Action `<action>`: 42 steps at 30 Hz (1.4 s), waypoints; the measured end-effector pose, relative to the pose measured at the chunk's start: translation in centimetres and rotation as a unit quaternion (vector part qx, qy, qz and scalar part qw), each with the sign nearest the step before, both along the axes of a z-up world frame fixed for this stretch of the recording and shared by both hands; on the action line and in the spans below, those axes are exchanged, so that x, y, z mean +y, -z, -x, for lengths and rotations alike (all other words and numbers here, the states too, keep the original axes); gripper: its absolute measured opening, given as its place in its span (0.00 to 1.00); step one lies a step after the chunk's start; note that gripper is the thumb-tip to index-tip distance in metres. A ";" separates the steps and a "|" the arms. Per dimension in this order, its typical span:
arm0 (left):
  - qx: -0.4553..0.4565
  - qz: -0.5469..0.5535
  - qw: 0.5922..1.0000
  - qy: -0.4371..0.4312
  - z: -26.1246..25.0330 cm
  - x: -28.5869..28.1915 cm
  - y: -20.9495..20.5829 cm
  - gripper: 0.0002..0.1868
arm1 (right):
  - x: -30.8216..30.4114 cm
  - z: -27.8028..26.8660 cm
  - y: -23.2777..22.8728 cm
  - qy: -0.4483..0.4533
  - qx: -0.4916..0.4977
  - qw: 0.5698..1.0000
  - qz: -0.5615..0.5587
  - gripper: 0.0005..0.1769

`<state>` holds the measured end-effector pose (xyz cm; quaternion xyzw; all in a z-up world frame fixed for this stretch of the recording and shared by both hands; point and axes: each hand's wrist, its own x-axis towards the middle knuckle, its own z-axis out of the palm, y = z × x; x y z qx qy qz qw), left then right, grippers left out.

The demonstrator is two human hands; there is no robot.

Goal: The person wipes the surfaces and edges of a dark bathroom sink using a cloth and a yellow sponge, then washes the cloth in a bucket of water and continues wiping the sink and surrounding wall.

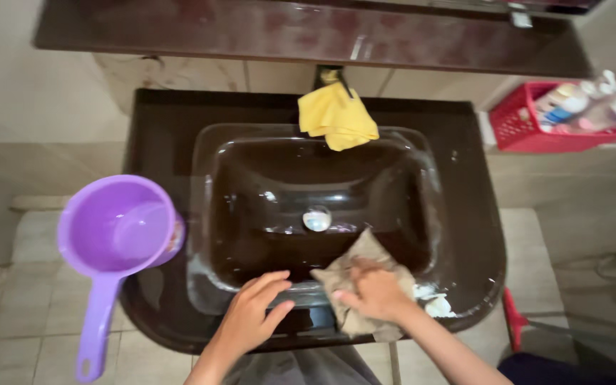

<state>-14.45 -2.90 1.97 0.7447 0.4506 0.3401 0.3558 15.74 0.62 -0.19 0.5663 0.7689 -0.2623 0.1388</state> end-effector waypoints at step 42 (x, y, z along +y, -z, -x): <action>0.140 -0.092 0.982 -0.083 10.3 -2.1 5.4 0.20 | 18.1 13.5 15.7 -0.124 -0.056 0.951 -0.278 0.48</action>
